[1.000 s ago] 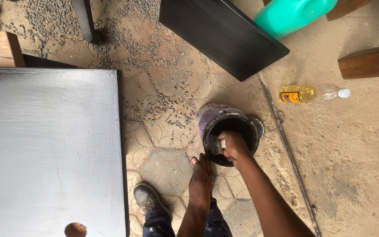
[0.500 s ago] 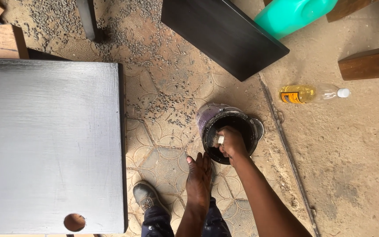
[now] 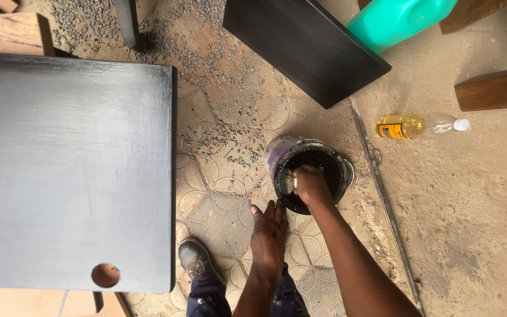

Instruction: Arranging wooden panels on the ground, mixing paint with a liquid additive, and applying the paint to a panel surface using a sponge.

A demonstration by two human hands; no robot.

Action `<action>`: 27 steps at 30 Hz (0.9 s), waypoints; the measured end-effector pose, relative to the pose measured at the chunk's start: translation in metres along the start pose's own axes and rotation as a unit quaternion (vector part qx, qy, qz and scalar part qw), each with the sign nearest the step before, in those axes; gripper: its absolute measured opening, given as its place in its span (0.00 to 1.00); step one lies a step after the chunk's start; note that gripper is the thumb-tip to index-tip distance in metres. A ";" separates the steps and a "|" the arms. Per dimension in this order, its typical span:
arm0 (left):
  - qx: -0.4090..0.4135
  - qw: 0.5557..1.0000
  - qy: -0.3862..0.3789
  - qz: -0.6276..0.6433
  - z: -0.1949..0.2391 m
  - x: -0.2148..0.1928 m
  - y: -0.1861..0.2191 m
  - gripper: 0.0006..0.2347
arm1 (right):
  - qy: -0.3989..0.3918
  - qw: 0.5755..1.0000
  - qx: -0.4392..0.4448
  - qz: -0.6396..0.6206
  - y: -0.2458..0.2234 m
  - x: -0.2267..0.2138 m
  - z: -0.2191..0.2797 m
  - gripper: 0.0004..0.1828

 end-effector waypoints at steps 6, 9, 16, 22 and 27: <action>-0.002 1.000 -0.013 0.017 0.001 -0.005 -0.003 0.45 | -0.307 0.887 0.108 -0.328 0.042 0.008 -0.006 0.21; 0.010 1.000 -0.011 0.000 0.005 -0.004 0.003 0.45 | -0.268 0.859 0.138 -0.413 0.043 0.003 0.009 0.15; 0.001 0.996 -0.077 0.040 -0.001 -0.014 -0.004 0.40 | -0.113 0.892 0.073 -0.432 0.053 0.015 0.001 0.14; -0.035 0.995 -0.068 0.063 -0.006 -0.022 -0.002 0.39 | -0.047 0.922 0.052 -0.380 0.062 0.008 -0.002 0.11; -0.048 0.993 -0.070 0.078 -0.018 -0.026 -0.010 0.39 | 0.083 0.947 -0.007 -0.309 0.054 0.000 0.010 0.10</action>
Point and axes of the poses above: each hand's wrist, its own z-axis away from the middle knuckle, its own x-axis out of the palm, y = z × x, the point moved 8 cm from there along -z, towards the middle knuckle, and after that the axes turned 9 degrees about x, right-handed, at the moved point
